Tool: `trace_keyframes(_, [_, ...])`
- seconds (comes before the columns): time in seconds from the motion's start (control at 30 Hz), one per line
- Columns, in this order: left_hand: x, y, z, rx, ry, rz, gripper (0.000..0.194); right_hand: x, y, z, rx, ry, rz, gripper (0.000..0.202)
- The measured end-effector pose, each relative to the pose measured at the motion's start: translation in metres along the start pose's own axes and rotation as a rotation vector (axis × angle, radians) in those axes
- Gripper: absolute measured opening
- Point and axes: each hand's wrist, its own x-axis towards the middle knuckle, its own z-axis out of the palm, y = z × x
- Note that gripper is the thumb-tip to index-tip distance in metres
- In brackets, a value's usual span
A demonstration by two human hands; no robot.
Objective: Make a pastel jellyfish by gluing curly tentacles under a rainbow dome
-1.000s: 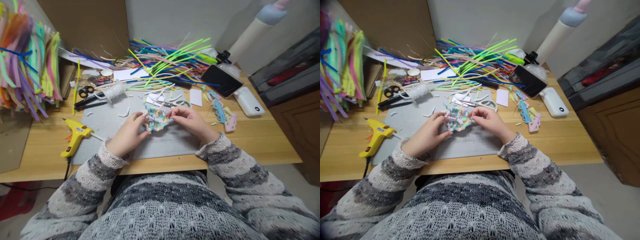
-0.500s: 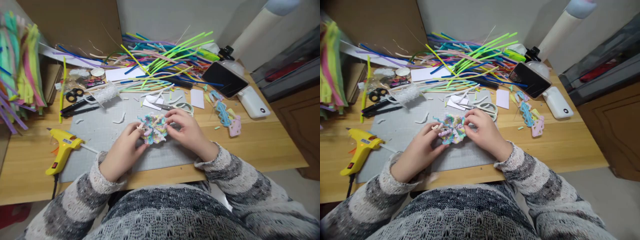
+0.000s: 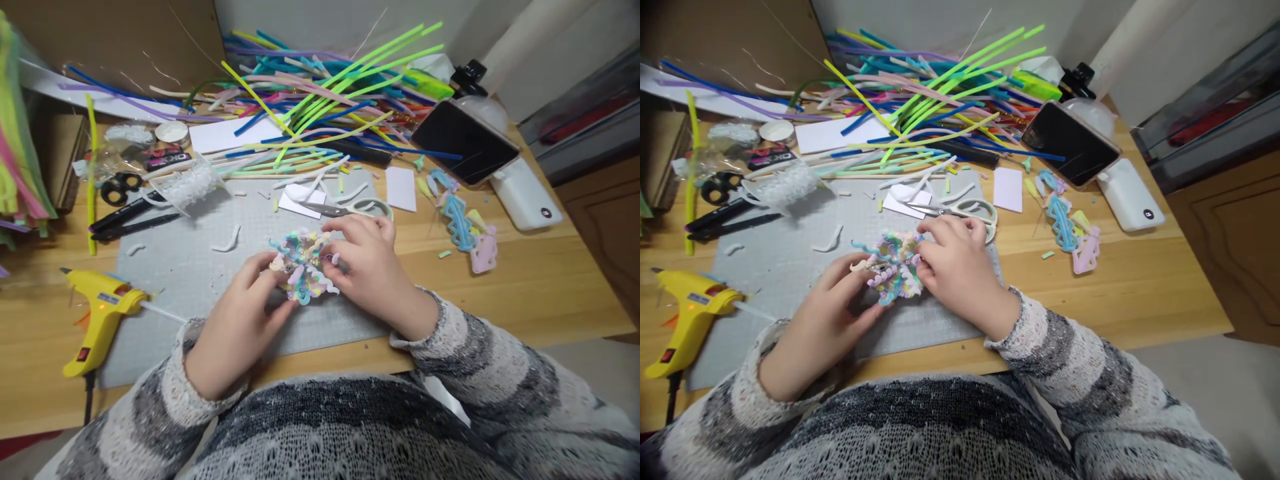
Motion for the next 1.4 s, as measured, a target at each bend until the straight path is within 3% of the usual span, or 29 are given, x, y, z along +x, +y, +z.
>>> trace_keyframes(0.67, [0.0, 0.0, 0.002, 0.026, 0.02, 0.006, 0.021, 0.015, -0.01, -0.006, -0.157, -0.174, 0.008, 0.011])
trace_keyframes(1.4, [-0.001, 0.0, 0.002, 0.026, 0.024, 0.0, 0.021, 0.019, -0.009, -0.006, -0.103, -0.225, 0.028, 0.011])
